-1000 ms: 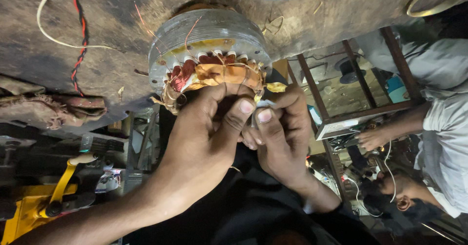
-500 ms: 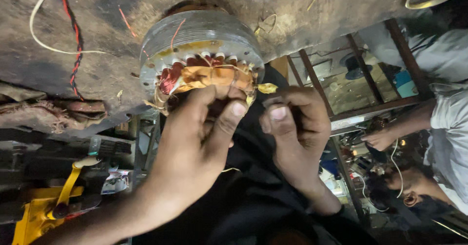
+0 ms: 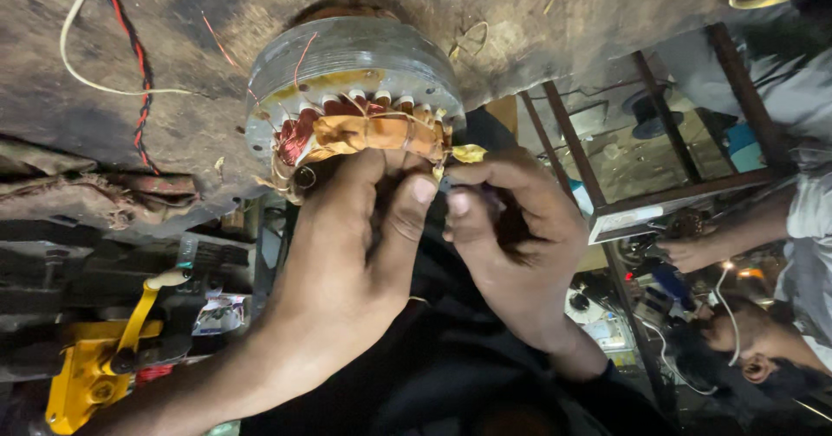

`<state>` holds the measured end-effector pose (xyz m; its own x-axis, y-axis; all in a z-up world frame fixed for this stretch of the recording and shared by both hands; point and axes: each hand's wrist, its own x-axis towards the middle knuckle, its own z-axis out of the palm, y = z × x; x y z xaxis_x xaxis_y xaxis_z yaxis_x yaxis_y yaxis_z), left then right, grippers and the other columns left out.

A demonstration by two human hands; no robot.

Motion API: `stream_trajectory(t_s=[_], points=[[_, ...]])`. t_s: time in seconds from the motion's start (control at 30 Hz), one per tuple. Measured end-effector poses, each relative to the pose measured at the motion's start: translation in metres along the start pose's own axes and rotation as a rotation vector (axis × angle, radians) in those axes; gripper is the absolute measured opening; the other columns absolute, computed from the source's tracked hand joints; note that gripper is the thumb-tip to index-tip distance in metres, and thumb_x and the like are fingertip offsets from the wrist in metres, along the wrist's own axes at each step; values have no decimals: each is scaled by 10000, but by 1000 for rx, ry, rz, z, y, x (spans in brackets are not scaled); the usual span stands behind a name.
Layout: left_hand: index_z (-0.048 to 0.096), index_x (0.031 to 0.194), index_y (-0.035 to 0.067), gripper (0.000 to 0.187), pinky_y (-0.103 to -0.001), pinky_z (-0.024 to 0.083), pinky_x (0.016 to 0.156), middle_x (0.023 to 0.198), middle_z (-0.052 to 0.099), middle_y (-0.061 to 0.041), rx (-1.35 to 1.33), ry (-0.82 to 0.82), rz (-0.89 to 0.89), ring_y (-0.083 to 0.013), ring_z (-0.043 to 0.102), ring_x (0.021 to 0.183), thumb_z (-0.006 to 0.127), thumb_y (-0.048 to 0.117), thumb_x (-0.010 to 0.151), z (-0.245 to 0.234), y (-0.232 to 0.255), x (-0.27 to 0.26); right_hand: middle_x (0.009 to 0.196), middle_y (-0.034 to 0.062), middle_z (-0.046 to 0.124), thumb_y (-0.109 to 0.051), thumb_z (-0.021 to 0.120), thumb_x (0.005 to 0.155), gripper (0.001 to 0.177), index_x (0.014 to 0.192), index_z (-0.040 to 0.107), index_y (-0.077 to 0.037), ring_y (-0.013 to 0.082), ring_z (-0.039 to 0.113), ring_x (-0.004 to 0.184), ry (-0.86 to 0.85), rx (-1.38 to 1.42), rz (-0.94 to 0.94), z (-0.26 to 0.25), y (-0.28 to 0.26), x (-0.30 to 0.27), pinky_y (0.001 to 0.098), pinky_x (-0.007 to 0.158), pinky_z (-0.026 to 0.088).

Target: The person is repairing an electrical component, likely a motor stator, by wrapping and securing copper windings with tape. They use scissors to trim excess tape and a knife to adjust the windings. The task involves careful manipulation of wires and tape to ensure proper insulation and alignment.

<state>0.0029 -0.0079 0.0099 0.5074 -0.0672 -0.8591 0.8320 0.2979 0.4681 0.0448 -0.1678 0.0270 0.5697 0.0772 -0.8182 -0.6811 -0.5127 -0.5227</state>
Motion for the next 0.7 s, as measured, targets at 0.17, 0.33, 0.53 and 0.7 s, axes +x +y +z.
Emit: stream_trajectory(t_s=[0.17,0.33,0.53,0.7], points=[[596,1226,-7,262,-312,536,928,1094,720,-126,23,-16,46,-171,678,1004,520,213,1105,0,-4,5,1071,50,717,-39,802,935,258,1167,696,1,78,648,860,-101,-321,-119,-17,-18,6,214,759,517],[584,1254,-5,278,-318,515,969,1118,708,-122,-16,-68,23,-181,661,1047,500,219,1112,-5,-5,6,1074,69,724,-32,798,942,245,1169,712,0,96,632,868,-89,-229,-75,-26,-17,9,218,776,499],[626,1215,13,241,-254,559,801,1040,739,-88,37,-34,-45,-133,684,901,605,190,1053,-9,6,11,1097,96,716,-18,790,986,149,1117,720,-3,129,660,943,-120,-42,-83,-24,-8,10,237,836,527],[665,1147,19,238,-209,596,640,982,759,-58,198,66,81,-77,737,765,747,131,954,-13,16,5,1068,125,767,-8,806,876,236,1106,757,15,136,674,736,-42,-10,216,-30,-10,10,243,617,543]])
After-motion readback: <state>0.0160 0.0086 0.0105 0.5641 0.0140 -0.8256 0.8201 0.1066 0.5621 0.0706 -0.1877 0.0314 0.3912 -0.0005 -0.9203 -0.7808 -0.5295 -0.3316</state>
